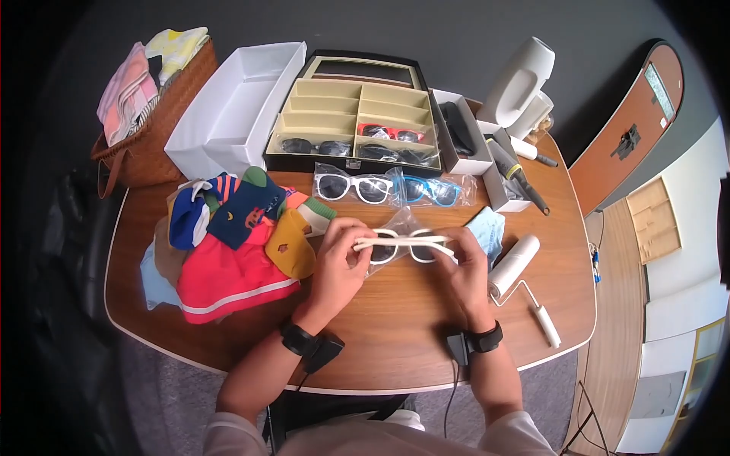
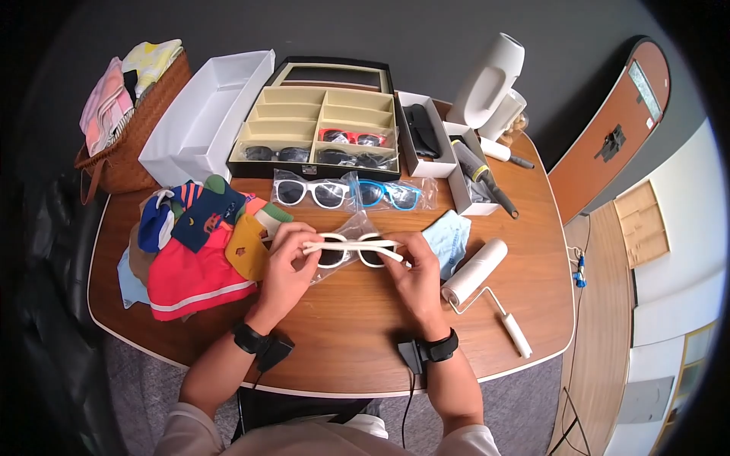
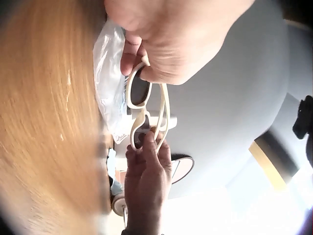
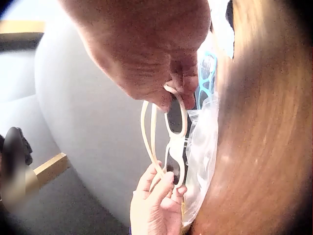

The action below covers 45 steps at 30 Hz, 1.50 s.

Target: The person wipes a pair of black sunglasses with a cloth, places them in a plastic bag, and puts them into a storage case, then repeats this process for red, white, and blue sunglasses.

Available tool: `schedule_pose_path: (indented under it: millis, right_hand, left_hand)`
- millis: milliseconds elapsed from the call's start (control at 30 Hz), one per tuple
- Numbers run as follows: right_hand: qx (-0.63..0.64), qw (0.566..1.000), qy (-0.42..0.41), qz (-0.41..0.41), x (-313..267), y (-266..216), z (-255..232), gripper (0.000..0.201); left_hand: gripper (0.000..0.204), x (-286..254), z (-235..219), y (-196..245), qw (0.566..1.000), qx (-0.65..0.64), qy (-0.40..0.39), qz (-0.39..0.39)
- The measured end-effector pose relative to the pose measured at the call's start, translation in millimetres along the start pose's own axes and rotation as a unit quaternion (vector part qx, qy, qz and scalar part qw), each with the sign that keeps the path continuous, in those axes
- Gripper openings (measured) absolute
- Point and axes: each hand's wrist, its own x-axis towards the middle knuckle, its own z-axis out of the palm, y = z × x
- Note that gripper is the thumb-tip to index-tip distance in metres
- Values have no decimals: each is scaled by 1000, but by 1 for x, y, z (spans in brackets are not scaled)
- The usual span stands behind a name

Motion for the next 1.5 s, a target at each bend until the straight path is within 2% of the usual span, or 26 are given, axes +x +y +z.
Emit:
schedule_pose_path:
  millis: [100, 133, 233, 333, 433, 467, 567, 600, 700, 733, 833, 933, 1000, 1067, 1167, 1267, 1367, 1400, 1467, 1500]
  right_hand:
    - [-115, 988, 12, -103, 0, -7, -2, 25]
    - [-113, 989, 8, -97, 0, -10, -1, 25]
    - [-121, 989, 6, -80, -2, -10, 0, 24]
    - [-148, 982, 38, -111, -1, -8, -2, 22]
    - [-180, 974, 33, -137, -2, -8, -1, 21]
    - [-192, 971, 28, -143, -4, -11, 1, 21]
    - [-199, 964, 4, -174, -5, -22, 4, 19]
    - [-201, 964, 3, -174, -6, -20, 4, 19]
    - [-211, 961, 40, -177, -6, -22, 5, 21]
    - [-215, 958, 50, -182, -6, -22, 5, 21]
    - [-230, 951, 73, -191, -6, -21, 3, 22]
    - [-247, 946, 86, -190, -5, -19, 2, 22]
    - [-258, 943, 96, -188, -5, -17, 0, 22]
    - [-266, 941, 104, -183, -5, -16, -1, 21]
    - [-255, 943, 138, -165, -4, -15, -1, 20]
    - [-235, 954, 156, -106, -6, -17, -2, 14]
    - [-150, 976, 155, 4, -8, -23, 0, 10]
    - [-110, 981, 153, 46, -9, -24, 2, 11]
    - [-4, 984, 171, 51, -8, -18, 8, 14]
    - [49, 981, 180, 54, -7, -13, 11, 16]
  left_hand:
    - [19, -1, 0, -2, 999, -29, -27, 20]
    - [20, -2, 0, 2, 988, -135, -53, -50]
    - [17, 0, -5, 15, 962, -210, -96, -143]
    - [15, 1, -2, 8, 998, -49, -41, 2]
    - [18, 1, 1, 9, 987, -157, 10, -20]
    - [13, -2, 2, 9, 966, -235, 24, -104]
    - [17, -2, -2, 10, 905, -342, 49, -247]
    - [28, 0, -6, 4, 917, -319, 40, -237]
    - [32, -1, -2, 5, 919, -316, 45, -233]
    - [35, -2, 0, 1, 935, -295, 30, -196]
    - [33, -4, 0, 6, 925, -316, 13, -210]
    - [30, -2, -4, 2, 854, -436, -13, -283]
    - [29, 3, -12, 4, 823, -480, -59, -298]
    - [28, 6, -15, 5, 798, -509, -89, -311]
    - [31, 5, -16, -13, 728, -609, -160, -271]
    - [41, 7, -16, -6, 696, -641, -160, -281]
    - [49, 7, -15, -6, 708, -623, -212, -255]
    - [41, 4, -11, -6, 713, -609, -213, -276]
    - [32, -9, -5, -26, 739, -548, -223, -322]
    - [28, -8, -5, -23, 751, -517, -227, -344]
